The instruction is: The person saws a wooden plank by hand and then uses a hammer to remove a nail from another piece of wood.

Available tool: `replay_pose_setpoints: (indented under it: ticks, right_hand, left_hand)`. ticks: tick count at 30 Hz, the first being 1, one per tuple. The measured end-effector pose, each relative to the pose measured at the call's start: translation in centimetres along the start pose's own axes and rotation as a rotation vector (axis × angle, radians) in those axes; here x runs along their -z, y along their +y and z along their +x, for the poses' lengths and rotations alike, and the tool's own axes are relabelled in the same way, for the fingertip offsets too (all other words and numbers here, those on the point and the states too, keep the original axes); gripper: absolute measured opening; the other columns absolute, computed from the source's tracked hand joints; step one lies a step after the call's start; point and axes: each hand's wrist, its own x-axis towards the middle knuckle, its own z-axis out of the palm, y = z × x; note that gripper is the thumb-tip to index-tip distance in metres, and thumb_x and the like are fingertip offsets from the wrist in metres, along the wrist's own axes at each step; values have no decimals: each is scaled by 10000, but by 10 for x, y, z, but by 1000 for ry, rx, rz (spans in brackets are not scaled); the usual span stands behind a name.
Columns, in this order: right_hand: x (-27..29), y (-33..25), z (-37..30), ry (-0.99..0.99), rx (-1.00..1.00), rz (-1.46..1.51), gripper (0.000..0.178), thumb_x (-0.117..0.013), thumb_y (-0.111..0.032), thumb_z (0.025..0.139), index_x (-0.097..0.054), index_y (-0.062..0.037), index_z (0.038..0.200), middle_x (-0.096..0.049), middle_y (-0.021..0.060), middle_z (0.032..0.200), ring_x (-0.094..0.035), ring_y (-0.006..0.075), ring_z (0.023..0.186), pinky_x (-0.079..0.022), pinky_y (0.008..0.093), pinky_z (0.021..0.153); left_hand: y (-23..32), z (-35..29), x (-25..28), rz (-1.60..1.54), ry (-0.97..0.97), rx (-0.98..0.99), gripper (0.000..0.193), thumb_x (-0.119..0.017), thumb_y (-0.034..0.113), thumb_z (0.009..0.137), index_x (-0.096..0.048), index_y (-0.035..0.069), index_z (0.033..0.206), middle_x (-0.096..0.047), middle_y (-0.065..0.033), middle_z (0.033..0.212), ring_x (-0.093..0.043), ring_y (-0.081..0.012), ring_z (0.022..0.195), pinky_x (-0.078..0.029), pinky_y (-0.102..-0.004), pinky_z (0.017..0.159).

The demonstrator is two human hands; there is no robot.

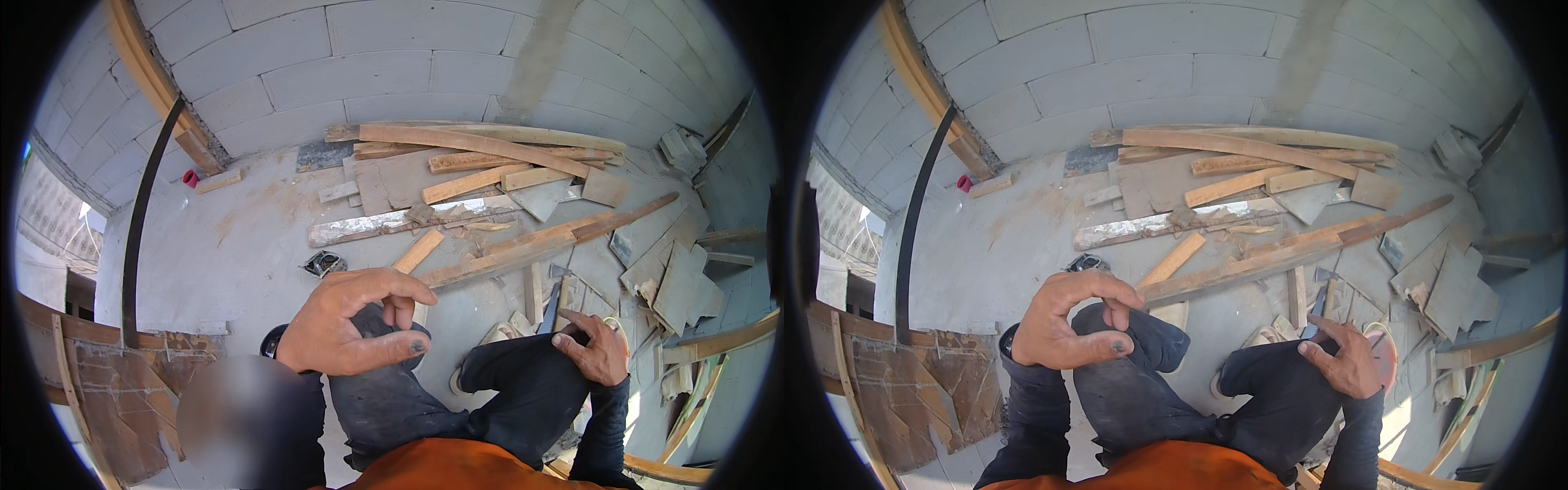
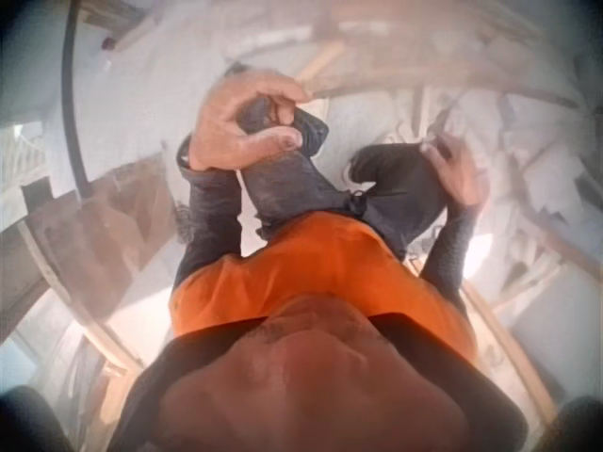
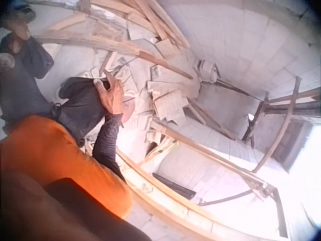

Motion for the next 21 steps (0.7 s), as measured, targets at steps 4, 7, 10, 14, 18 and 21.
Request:
replay_pose_setpoints:
  ticks: [4,7,10,14,18,21]
  right_hand:
    - [3,4,-2,17,5,111,614,-803,-408,832,-687,-51,1317,-728,149,1113,-638,332,1105,-437,454,1033]
    - [-18,24,6,205,159,-8,543,-816,-366,819,-716,-29,1233,-733,122,1053,-637,333,1052,-445,457,983]
    - [-27,29,19,266,7,-7,501,-818,-335,803,-729,-24,1185,-737,100,954,-644,333,959,-459,453,920]
    - [-20,38,37,244,-52,42,450,-803,-281,782,-738,-5,1131,-731,119,899,-649,326,891,-475,449,890]
    - [1,46,52,198,-196,12,463,-771,-283,853,-703,-30,1236,-718,185,1041,-651,381,1021,-487,490,926]
    - [-1,62,67,173,-189,-23,420,-766,-251,825,-709,-17,1169,-699,183,1021,-638,405,1006,-484,509,941]
  left_hand:
    - [-106,49,41,-86,-147,535,440,-796,242,893,-679,47,1269,-706,-16,877,-602,-97,791,-497,-266,762]
    - [-212,92,59,322,-226,598,601,-803,294,864,-609,51,1378,-689,-134,1178,-631,-241,1080,-500,-369,966]
    - [-300,144,68,774,-337,559,771,-799,323,849,-480,63,1501,-531,-205,1459,-490,-352,1369,-432,-445,1124]
    - [-396,235,74,1117,-392,631,969,-804,293,823,-276,105,1614,-281,-191,1664,-248,-404,1541,-357,-487,1216]
    - [-508,316,67,1304,-266,596,1053,-801,223,830,-148,158,1653,-183,-145,1712,-184,-365,1576,-349,-537,1209]
    - [-569,347,73,1372,-184,635,1064,-816,257,829,-151,156,1654,-216,-111,1703,-203,-336,1574,-327,-584,1201]
